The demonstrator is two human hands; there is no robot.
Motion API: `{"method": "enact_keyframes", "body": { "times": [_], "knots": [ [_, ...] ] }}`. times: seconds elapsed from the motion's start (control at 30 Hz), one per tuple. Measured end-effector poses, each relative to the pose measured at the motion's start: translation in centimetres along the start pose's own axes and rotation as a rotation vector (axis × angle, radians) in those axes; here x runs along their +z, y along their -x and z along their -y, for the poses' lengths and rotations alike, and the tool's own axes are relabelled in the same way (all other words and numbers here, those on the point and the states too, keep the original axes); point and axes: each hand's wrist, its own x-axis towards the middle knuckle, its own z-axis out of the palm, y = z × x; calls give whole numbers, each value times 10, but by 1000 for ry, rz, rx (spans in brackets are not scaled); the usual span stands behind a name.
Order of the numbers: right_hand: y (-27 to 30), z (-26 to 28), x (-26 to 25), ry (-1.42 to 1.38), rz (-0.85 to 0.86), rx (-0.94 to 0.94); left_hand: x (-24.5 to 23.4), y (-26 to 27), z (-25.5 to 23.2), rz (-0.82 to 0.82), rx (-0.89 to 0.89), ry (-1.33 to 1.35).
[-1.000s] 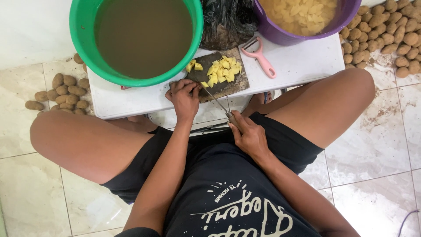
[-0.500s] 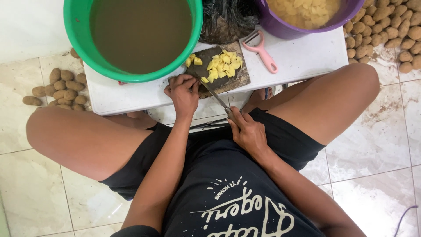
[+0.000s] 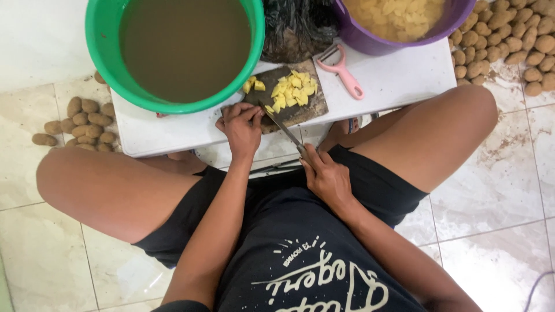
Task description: Slicing peeled potatoes into small pieces using a knife on a wooden block.
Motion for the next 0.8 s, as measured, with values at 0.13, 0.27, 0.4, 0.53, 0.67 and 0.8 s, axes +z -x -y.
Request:
{"method": "enact_keyframes", "body": {
  "times": [0.13,0.27,0.4,0.53,0.67,0.8],
  "knots": [
    [-11,5,-1,-35,14,15,-1,-2,-3,-16,11,7],
    [-9,4,-12,-97,89,94,-5,-5,-9,-19,13,21],
    [-12,-17,-4,-325,224,274,-6,-6,-14,-50,9,62],
    [-36,-20,-37,-616,390,510,-5,-4,-12,-53,28,44],
    [-45,-19,-57,-693,427,559,-2,-3,-8,-61,29,7],
    [-50,6,-89,-507,422,472,-3,-3,-9,-76,41,1]
  ]
}}
